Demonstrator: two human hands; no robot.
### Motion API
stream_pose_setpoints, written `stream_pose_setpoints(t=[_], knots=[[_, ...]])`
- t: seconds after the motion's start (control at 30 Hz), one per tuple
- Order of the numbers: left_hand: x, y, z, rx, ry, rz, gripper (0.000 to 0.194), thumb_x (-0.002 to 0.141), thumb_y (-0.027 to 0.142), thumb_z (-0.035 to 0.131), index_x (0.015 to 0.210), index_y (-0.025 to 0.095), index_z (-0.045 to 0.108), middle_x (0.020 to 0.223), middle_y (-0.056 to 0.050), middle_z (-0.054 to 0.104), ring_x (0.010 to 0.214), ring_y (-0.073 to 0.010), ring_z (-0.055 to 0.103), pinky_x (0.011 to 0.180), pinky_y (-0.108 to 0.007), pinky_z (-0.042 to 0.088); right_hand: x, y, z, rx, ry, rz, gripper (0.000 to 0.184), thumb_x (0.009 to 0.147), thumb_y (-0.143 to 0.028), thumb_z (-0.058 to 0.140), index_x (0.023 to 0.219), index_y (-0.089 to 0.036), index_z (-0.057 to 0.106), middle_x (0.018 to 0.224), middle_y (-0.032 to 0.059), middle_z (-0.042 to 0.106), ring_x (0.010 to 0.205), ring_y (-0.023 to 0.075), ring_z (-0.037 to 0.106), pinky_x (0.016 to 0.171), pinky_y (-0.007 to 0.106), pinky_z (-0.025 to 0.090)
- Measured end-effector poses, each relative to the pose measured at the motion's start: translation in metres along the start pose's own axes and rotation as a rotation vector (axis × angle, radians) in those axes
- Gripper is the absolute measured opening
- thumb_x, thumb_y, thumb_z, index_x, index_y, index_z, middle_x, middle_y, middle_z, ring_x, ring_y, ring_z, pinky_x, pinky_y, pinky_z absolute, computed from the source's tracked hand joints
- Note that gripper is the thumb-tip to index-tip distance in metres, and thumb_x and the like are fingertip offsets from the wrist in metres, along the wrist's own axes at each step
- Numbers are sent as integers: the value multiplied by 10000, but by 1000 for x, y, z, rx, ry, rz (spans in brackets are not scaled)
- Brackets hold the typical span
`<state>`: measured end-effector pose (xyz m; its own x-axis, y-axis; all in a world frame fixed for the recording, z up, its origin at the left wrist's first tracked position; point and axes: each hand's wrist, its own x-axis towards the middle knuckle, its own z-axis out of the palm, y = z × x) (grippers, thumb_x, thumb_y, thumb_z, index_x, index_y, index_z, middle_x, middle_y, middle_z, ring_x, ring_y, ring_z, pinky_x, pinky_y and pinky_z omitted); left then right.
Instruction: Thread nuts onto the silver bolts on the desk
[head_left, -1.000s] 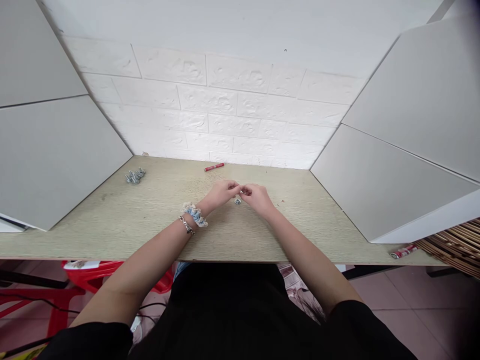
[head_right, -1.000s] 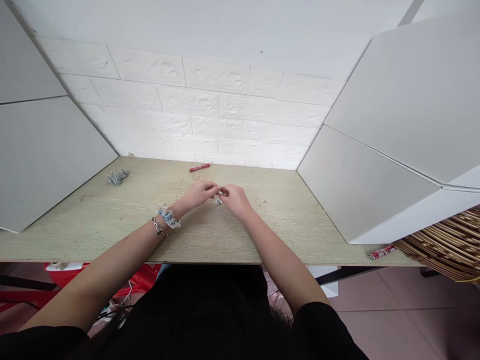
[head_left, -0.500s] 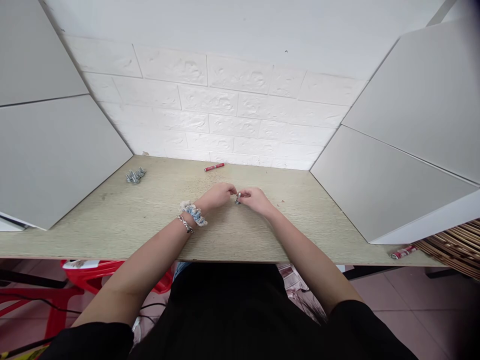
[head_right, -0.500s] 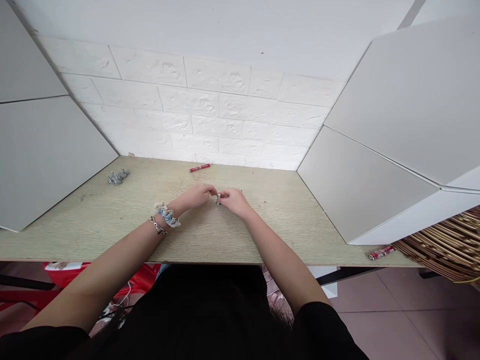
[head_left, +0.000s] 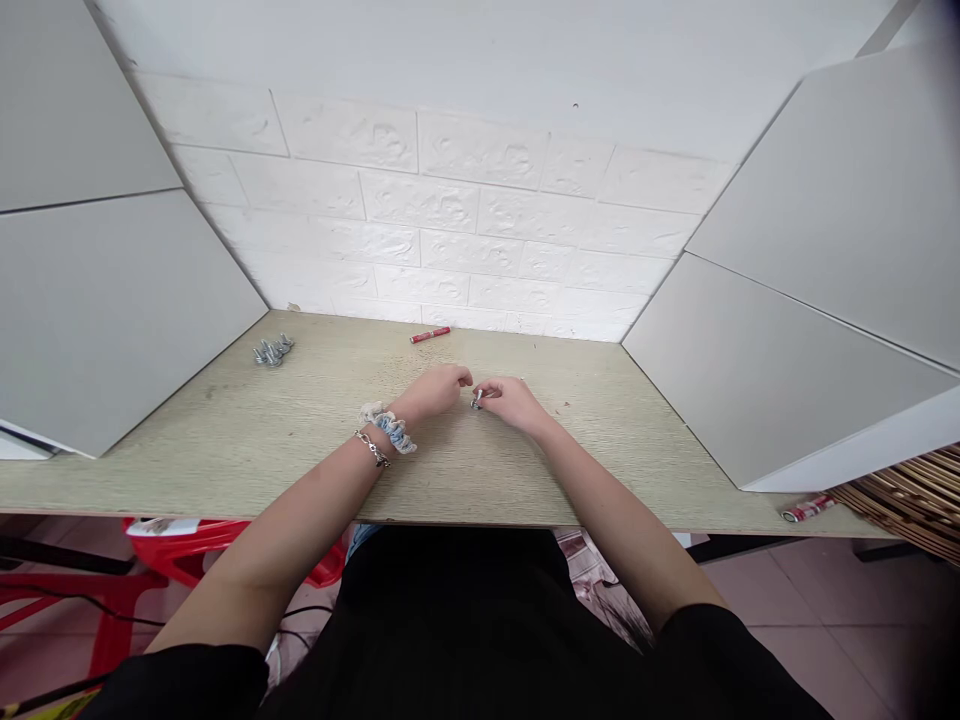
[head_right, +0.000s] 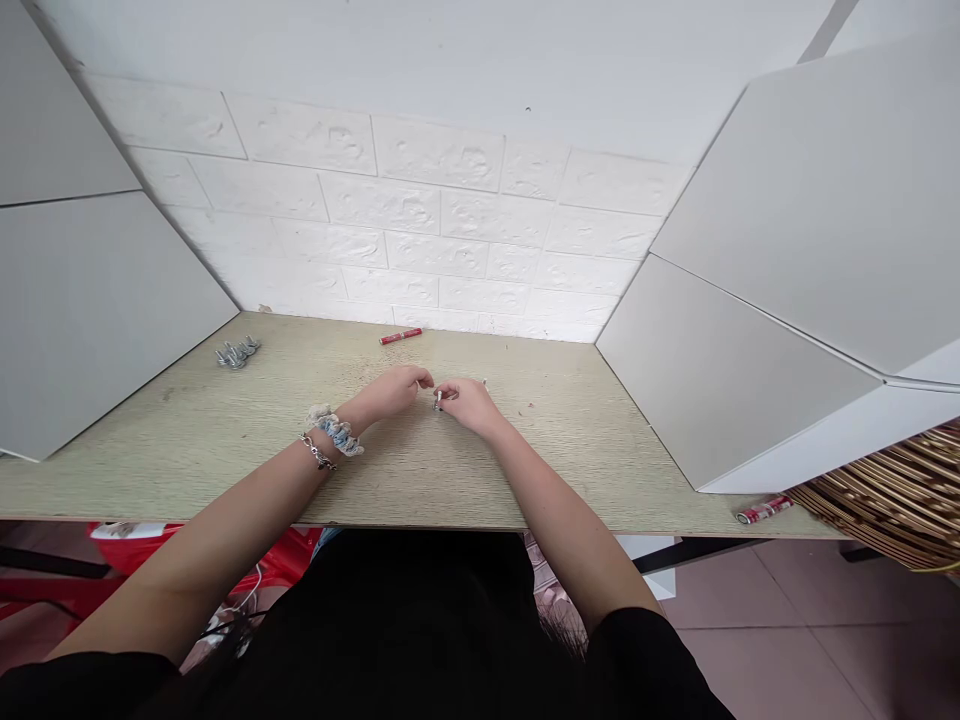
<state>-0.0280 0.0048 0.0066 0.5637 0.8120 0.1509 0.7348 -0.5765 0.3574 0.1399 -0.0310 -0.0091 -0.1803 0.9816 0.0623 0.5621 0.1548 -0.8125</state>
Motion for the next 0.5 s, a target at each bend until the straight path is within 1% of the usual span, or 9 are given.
stream_pose_setpoints(t=[0.2,0.43,0.5], knots=[[-1,3,-3,-17,51,-12,412,743,69,320,984,152,644,1037,-64,655,975,-192,574,856,-299,434,0,0,1,-30,11,-16,206,674,-149,544,834,-182,669,821,-1,686,784,129,630,741,245,447],[-2,6,-4,-17,38,-26,406,751,80,320,983,148,647,1048,-75,650,983,-201,569,850,-296,421,-1,-3,1,-34,14,4,198,676,-173,566,845,-185,668,822,5,682,787,131,622,755,256,445],[-2,7,-6,-34,15,-15,400,744,96,336,978,154,655,1034,-72,655,968,-201,572,832,-288,419,-2,-3,1,-28,11,5,195,676,-192,578,848,-185,668,819,4,680,795,134,619,752,257,441]])
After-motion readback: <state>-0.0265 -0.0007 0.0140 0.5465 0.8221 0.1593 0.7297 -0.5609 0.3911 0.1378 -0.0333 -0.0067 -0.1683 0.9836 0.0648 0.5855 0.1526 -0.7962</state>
